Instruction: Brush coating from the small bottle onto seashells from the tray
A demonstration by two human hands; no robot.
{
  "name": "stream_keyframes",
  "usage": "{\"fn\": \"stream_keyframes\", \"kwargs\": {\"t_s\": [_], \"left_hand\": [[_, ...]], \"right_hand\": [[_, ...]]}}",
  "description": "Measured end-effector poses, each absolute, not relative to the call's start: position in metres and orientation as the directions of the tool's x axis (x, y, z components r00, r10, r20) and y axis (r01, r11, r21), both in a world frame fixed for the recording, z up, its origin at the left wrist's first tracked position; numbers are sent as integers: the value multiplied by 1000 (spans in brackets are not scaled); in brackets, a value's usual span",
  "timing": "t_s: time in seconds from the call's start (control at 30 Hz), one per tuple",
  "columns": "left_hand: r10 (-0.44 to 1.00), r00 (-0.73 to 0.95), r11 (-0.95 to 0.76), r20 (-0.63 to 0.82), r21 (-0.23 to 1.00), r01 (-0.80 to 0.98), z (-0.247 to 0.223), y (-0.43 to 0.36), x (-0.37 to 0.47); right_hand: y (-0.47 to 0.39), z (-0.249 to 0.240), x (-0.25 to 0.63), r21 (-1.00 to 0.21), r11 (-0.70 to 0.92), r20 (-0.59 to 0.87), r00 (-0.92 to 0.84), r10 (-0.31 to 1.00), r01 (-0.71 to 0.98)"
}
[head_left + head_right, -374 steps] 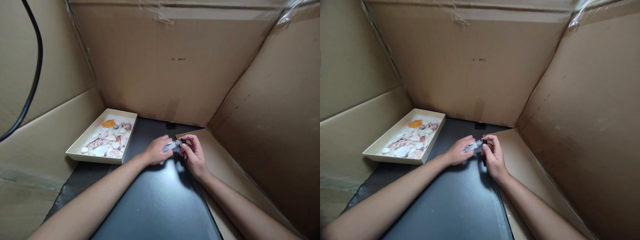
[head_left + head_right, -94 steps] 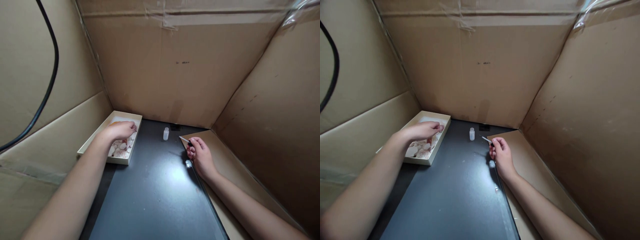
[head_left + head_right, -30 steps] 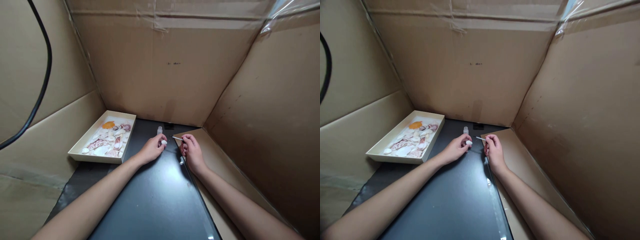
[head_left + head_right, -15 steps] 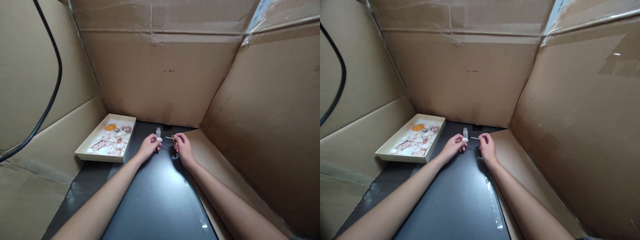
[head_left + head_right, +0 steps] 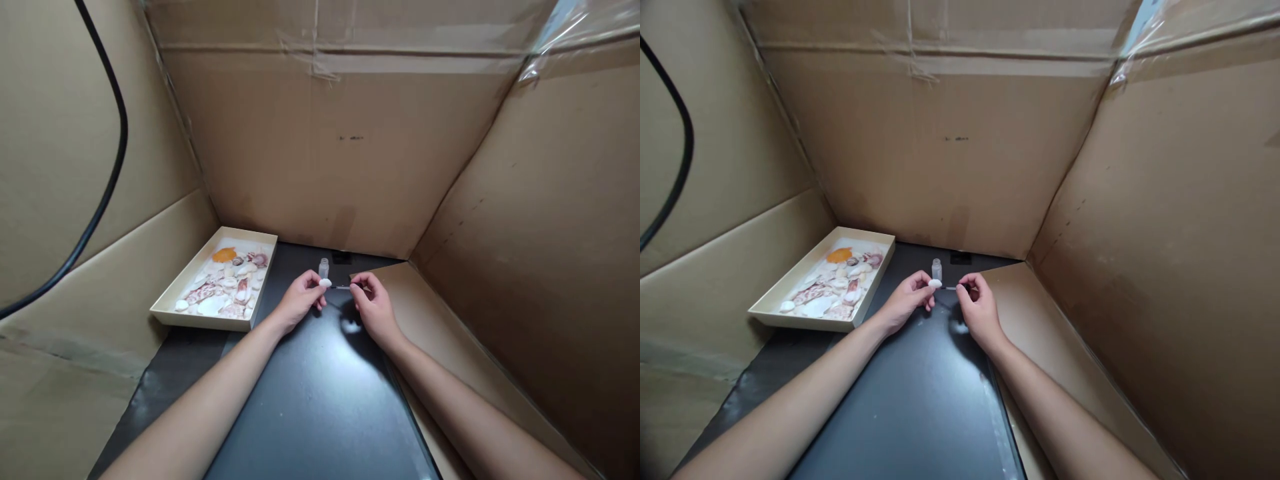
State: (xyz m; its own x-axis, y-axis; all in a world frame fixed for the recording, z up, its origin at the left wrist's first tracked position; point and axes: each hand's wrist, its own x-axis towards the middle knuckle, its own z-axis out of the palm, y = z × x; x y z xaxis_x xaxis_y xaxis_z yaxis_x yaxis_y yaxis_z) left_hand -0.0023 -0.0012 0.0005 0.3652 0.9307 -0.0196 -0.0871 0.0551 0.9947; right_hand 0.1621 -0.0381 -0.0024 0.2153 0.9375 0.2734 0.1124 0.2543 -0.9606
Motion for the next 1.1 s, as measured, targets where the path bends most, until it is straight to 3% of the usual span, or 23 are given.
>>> {"fn": "stream_keyframes", "kwargs": {"t_s": [1.1], "left_hand": [[898, 439, 95, -21, 985, -147, -2, 2, -6]], "right_hand": [[-42, -5, 161, -960, 262, 271, 92, 958, 101]]}}
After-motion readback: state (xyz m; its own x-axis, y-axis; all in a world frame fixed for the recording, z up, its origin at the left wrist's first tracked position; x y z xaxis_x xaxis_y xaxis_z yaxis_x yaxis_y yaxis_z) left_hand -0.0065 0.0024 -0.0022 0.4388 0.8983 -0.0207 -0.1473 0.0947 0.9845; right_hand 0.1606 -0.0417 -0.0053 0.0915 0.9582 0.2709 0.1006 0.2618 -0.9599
